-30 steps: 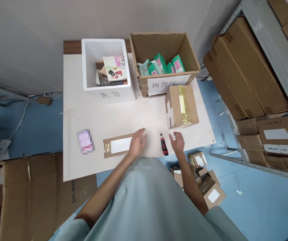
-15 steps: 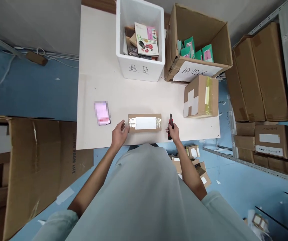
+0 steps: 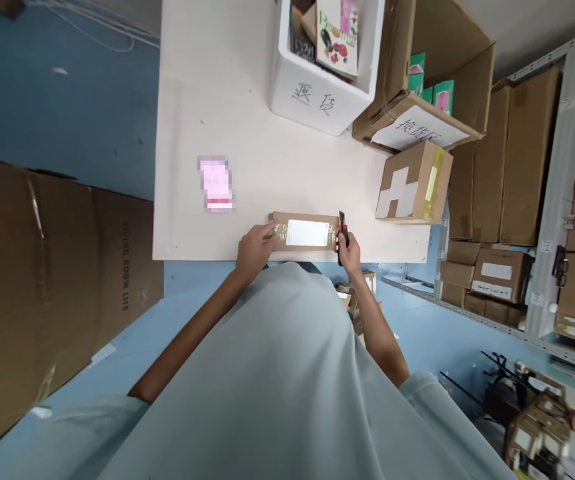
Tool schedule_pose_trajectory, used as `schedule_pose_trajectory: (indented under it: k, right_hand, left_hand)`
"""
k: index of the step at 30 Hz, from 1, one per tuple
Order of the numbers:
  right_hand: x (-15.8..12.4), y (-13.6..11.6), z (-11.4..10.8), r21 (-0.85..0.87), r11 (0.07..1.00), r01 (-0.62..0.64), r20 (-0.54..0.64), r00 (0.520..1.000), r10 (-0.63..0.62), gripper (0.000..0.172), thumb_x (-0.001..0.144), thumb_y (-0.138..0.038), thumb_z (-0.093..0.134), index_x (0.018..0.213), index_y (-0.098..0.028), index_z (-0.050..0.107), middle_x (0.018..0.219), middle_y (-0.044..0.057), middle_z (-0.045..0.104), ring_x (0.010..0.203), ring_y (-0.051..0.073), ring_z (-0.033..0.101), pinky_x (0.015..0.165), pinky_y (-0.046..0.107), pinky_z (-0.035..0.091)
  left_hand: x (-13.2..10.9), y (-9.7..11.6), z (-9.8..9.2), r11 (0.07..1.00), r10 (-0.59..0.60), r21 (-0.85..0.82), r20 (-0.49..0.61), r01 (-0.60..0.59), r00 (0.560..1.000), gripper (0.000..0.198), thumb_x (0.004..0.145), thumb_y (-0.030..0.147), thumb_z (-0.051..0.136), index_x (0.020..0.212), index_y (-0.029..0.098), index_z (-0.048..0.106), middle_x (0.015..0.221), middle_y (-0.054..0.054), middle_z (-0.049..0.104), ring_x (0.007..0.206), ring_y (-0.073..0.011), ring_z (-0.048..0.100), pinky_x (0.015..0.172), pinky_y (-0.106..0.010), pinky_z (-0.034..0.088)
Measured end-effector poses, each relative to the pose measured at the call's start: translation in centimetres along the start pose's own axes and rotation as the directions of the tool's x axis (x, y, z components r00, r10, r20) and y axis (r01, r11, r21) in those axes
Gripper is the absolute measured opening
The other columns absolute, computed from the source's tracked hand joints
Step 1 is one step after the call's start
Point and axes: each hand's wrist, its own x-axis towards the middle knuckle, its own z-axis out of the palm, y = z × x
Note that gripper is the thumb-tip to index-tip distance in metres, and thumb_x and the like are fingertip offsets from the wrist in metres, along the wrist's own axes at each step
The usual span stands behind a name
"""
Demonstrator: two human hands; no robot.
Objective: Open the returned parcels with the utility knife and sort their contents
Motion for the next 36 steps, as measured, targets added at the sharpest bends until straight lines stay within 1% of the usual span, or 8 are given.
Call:
schedule_pose_trajectory:
  k: [3,5,9,12,16,23,29,36]
  right_hand:
    - [-1.0,-2.2,-1.7,-0.149,0.986,0.078,-0.047,0.995,-0.086,0.052,0.116,-0.058,0.032,0.127,-0.021,0.067,0.115,0.013,0.078,0.103,0.029,0.071,0.092,0.037,0.054]
    - [-1.1,-4.4,-2.5,-0.220,0.953,0.208,0.068,0.978,-0.198,0.049,0.118,-0.054,0.036,0.140,-0.024,0.067,0.122,0.012,0.078,0.108,0.030,0.071,0.092,0.035,0.052]
    - [-0.3,-9.2,-2.4,-0.346,0.790,0.506,0.420,0.837,-0.351,0.044,0.120,-0.048,0.042,0.153,-0.030,0.065,0.122,0.009,0.077,0.111,0.028,0.070,0.083,0.030,0.048]
    - [0.7,-11.7,-1.3,-0.409,0.680,0.609,0.552,0.758,-0.346,0.040,0.121,-0.046,0.045,0.151,-0.031,0.067,0.116,0.009,0.075,0.103,0.027,0.068,0.079,0.030,0.045]
    - [1.7,-13.5,-0.4,-0.485,0.571,0.662,0.631,0.718,-0.295,0.037,0.121,-0.042,0.047,0.146,-0.027,0.068,0.114,0.011,0.074,0.101,0.027,0.067,0.078,0.030,0.042]
    - [2.0,-15.2,-1.4,-0.587,0.359,0.726,0.719,0.671,-0.180,0.051,0.124,-0.042,0.024,0.158,-0.025,0.057,0.128,0.016,0.073,0.110,0.029,0.068,0.078,0.034,0.042]
    - [2.2,-16.0,-1.5,-0.580,0.303,0.756,0.755,0.639,-0.147,0.048,0.123,-0.033,0.026,0.162,-0.025,0.053,0.129,0.016,0.074,0.107,0.030,0.070,0.079,0.035,0.044]
    - [1.6,-18.3,-1.9,-0.572,0.275,0.772,0.780,0.617,-0.108,0.049,0.115,-0.011,0.032,0.158,-0.019,0.053,0.131,0.020,0.073,0.116,0.032,0.070,0.083,0.038,0.052]
  left_hand:
    - [0.2,-0.7,-0.2,1.000,0.011,-0.022,0.032,-0.010,0.999,0.046,0.102,0.029,0.065,0.147,0.026,0.075,0.135,-0.008,0.074,0.106,-0.0234,0.079,0.102,-0.036,0.062]
    - [0.5,-0.9,-0.1,0.999,0.003,-0.047,0.046,-0.001,0.999,0.046,0.100,0.028,0.067,0.146,0.027,0.075,0.132,-0.007,0.071,0.105,-0.0226,0.079,0.100,-0.034,0.062]
    - [1.1,-1.2,-0.1,0.994,-0.004,-0.105,0.070,0.011,0.998,0.048,0.097,0.024,0.069,0.144,0.027,0.076,0.131,-0.007,0.070,0.105,-0.0233,0.077,0.099,-0.035,0.062]
    - [1.1,-1.1,-0.2,0.989,-0.003,-0.145,0.078,0.015,0.997,0.049,0.096,0.020,0.068,0.144,0.026,0.076,0.133,-0.008,0.069,0.103,-0.0233,0.076,0.101,-0.037,0.061]
    - [1.0,-0.9,-0.2,0.986,-0.018,-0.163,0.082,0.031,0.996,0.049,0.096,0.019,0.068,0.144,0.025,0.076,0.135,-0.009,0.069,0.101,-0.0229,0.077,0.102,-0.038,0.060]
    - [1.2,-0.9,-0.2,0.985,-0.037,-0.163,0.087,0.051,0.996,0.050,0.093,0.018,0.068,0.141,0.029,0.077,0.138,-0.007,0.070,0.102,-0.0240,0.078,0.101,-0.039,0.062]
    - [1.3,-0.9,-0.4,0.987,-0.045,-0.152,0.083,0.058,0.996,0.048,0.093,0.020,0.069,0.139,0.030,0.078,0.137,-0.007,0.072,0.102,-0.0250,0.079,0.102,-0.041,0.062]
    - [1.6,-0.6,-0.5,0.982,-0.097,-0.152,0.090,0.110,0.991,0.047,0.090,0.019,0.071,0.134,0.030,0.080,0.133,-0.006,0.073,0.104,-0.0263,0.079,0.097,-0.040,0.063]
